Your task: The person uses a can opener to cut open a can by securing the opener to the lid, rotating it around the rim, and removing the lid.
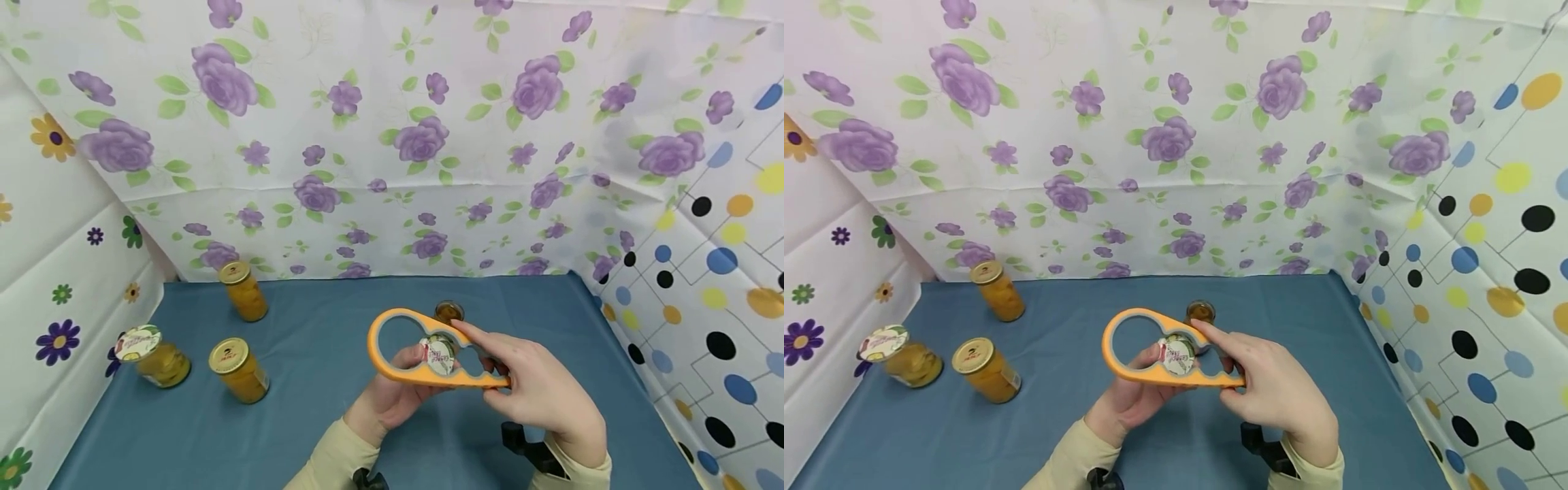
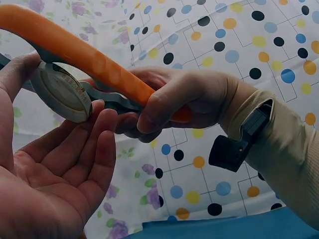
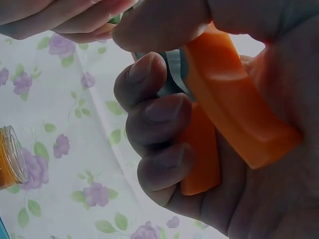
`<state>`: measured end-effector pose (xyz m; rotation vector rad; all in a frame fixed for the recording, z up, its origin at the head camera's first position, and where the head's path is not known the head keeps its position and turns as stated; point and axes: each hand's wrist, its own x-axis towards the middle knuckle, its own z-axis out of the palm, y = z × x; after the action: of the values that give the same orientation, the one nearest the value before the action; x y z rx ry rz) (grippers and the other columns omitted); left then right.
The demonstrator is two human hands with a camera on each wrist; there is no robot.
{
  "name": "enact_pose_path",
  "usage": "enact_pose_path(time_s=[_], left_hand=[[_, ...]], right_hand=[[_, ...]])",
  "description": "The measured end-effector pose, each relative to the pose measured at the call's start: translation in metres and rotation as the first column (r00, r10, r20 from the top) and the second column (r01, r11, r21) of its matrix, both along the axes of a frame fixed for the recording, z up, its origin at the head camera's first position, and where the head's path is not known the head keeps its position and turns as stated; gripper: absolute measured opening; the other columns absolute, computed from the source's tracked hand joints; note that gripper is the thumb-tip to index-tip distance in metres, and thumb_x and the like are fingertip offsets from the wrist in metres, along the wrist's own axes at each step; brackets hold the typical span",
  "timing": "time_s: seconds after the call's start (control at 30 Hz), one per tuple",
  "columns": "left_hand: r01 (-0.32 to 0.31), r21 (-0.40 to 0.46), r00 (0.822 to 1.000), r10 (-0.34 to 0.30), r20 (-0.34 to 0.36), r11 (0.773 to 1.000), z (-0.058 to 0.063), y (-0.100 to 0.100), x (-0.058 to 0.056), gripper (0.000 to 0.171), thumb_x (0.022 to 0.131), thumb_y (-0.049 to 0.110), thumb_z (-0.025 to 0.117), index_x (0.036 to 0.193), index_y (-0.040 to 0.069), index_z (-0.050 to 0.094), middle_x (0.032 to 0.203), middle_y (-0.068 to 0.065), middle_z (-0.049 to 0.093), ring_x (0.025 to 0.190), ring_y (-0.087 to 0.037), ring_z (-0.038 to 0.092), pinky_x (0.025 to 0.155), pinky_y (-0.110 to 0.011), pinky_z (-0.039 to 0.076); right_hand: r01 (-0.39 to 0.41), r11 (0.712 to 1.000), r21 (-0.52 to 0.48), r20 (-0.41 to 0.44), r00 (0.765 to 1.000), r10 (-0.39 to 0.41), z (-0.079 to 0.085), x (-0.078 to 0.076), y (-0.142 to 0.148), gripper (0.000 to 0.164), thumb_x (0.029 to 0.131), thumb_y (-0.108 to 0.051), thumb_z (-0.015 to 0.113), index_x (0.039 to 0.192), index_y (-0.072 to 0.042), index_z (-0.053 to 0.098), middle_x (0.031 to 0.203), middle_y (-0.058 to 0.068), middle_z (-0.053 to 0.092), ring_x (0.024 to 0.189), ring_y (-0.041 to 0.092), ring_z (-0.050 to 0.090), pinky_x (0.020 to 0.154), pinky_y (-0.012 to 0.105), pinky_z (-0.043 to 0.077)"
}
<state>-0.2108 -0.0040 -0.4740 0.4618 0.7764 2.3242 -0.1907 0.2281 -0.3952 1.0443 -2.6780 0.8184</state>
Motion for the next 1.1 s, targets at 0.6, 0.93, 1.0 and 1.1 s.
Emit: enact_pose_path(time_s=[0.6,0.93,1.0,1.1], left_hand=[[-0.093,-0.154,0.993,0.08,-0.086,0.984,-0.014,0.009,-0.009,0.046,0.101,0.018,0.06,0.141,0.002,0.044,0.12,-0.004,0.062,0.103,-0.019,0.057,0.085,-0.033,0.042],[-0.207,-0.333,0.971,0.151,-0.188,0.92,-0.026,0.005,-0.017,0.054,0.094,0.015,0.07,0.143,0.01,0.048,0.132,-0.013,0.057,0.111,-0.025,0.055,0.089,-0.033,0.047],[-0.25,-0.373,0.953,0.158,-0.259,0.893,-0.029,0.006,-0.02,0.053,0.092,0.013,0.072,0.141,0.01,0.051,0.132,-0.018,0.055,0.11,-0.028,0.055,0.089,-0.032,0.049],[-0.309,-0.457,0.925,0.152,-0.348,0.834,-0.034,0.009,-0.024,0.054,0.088,0.012,0.076,0.138,0.014,0.055,0.128,-0.021,0.056,0.108,-0.032,0.055,0.086,-0.032,0.053]], right_hand=[[0.137,0.991,-0.012,0.124,0.983,-0.134,0.001,0.001,0.022,0.099,0.074,0.001,0.068,0.156,-0.037,0.026,0.063,-0.011,0.043,0.046,0.004,0.033,0.046,0.023,0.035],[0.144,0.988,-0.06,0.159,0.978,-0.133,0.001,-0.013,0.024,0.083,0.078,-0.008,0.075,0.148,-0.035,0.039,0.059,-0.008,0.041,0.046,0.006,0.034,0.045,0.024,0.035],[0.154,0.986,-0.063,0.154,0.978,-0.143,0.002,-0.017,0.027,0.072,0.078,-0.008,0.076,0.14,-0.032,0.047,0.062,-0.006,0.042,0.047,0.008,0.036,0.046,0.025,0.037],[0.197,0.978,-0.065,0.146,0.972,-0.186,0.004,-0.019,0.032,0.055,0.077,-0.009,0.076,0.122,-0.03,0.052,0.065,-0.004,0.043,0.048,0.009,0.038,0.046,0.026,0.038]])
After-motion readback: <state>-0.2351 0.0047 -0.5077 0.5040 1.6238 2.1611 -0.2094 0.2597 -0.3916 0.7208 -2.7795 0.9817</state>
